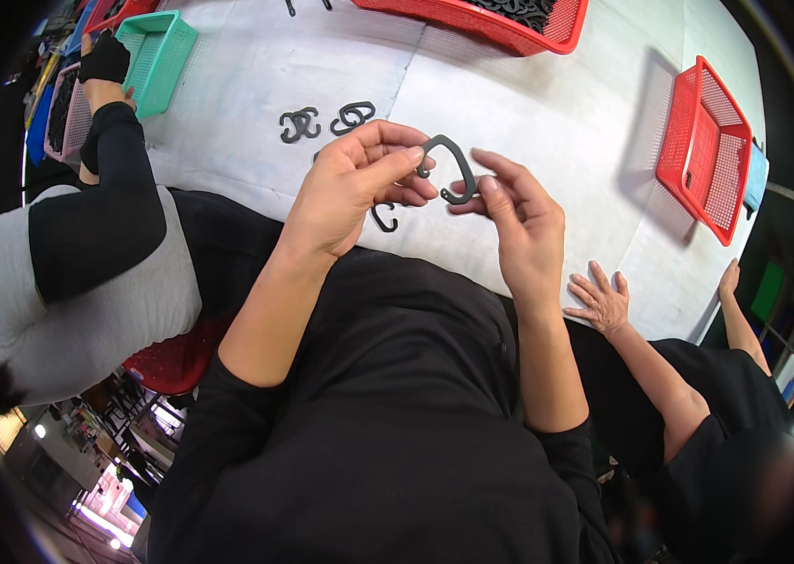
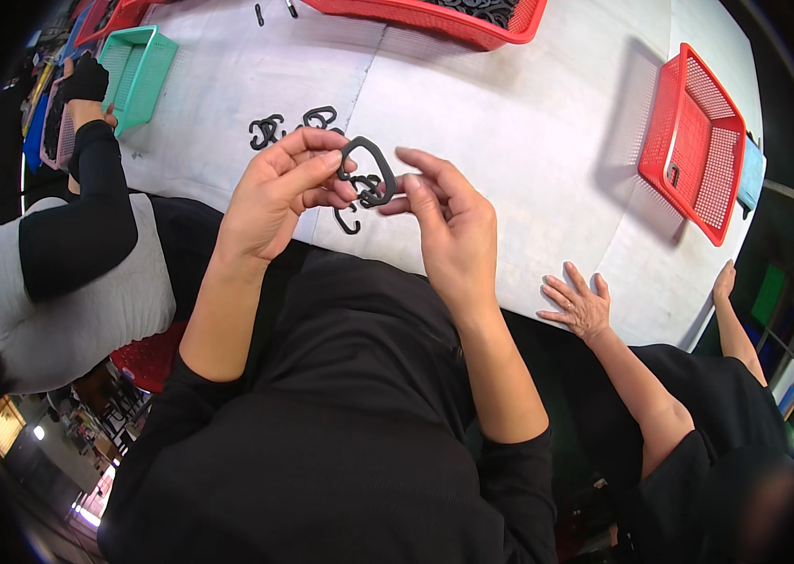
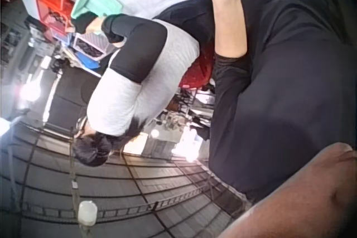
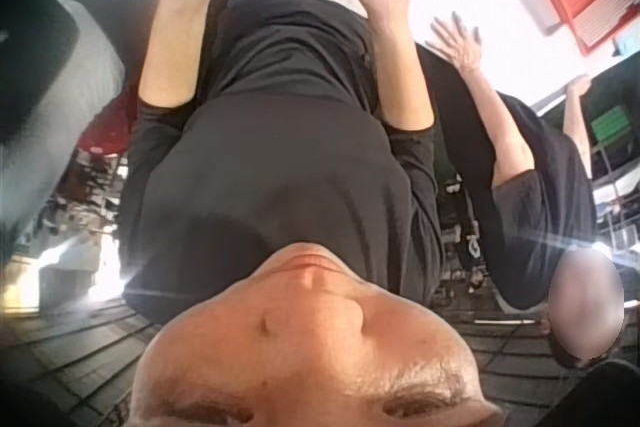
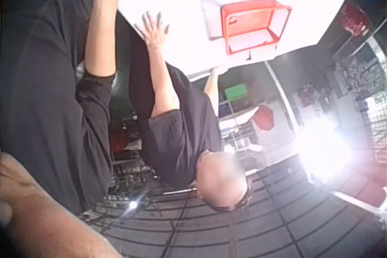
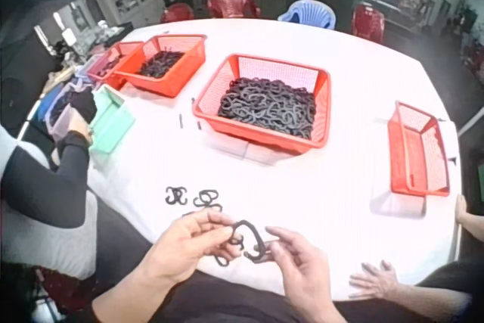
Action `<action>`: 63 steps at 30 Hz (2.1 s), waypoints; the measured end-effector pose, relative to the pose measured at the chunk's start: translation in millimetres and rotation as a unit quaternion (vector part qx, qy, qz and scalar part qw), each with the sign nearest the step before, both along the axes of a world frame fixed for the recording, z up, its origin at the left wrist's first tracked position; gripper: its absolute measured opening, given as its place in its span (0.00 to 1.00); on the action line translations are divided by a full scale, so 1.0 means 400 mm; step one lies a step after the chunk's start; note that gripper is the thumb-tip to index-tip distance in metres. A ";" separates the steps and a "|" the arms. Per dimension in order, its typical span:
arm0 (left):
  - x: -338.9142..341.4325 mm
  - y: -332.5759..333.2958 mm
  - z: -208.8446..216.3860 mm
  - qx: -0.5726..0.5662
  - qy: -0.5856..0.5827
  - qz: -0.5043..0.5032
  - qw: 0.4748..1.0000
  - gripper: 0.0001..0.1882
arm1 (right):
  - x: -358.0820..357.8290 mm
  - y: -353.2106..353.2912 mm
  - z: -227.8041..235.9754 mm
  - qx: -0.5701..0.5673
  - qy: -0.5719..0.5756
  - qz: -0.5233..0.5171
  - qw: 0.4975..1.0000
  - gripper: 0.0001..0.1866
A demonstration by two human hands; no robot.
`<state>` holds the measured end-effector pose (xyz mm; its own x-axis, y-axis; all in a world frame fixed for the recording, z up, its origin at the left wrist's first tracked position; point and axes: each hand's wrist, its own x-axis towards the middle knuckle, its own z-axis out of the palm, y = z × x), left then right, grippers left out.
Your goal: The person repeatedly picks up small black C-shaped hooks from a table and joins pairs together by hand. They place the assembled pairs into a red basket. Another person works alongside at the same table.
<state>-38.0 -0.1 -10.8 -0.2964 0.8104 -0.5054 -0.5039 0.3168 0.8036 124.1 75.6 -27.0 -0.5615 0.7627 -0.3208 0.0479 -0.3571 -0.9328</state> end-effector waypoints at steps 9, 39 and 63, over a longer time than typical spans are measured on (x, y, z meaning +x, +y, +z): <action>0.014 0.004 0.038 -0.002 -0.020 -0.001 1.000 0.13 | 0.006 -0.019 -0.002 0.357 -0.029 -0.049 0.932 0.11; 0.061 -0.004 0.040 0.054 0.102 0.018 0.993 0.10 | -0.024 -0.013 0.067 -0.003 0.027 -0.039 0.999 0.14; -0.045 0.056 0.021 0.206 0.093 0.262 0.938 0.38 | -0.158 -0.120 0.148 0.381 -0.049 0.064 0.921 0.08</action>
<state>-55.8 22.4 -2.4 -0.7612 0.6435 -0.0808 -0.3424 -0.2930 0.8927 60.8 27.4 32.2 -0.6589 0.7173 0.2265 0.1420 0.4142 -0.8990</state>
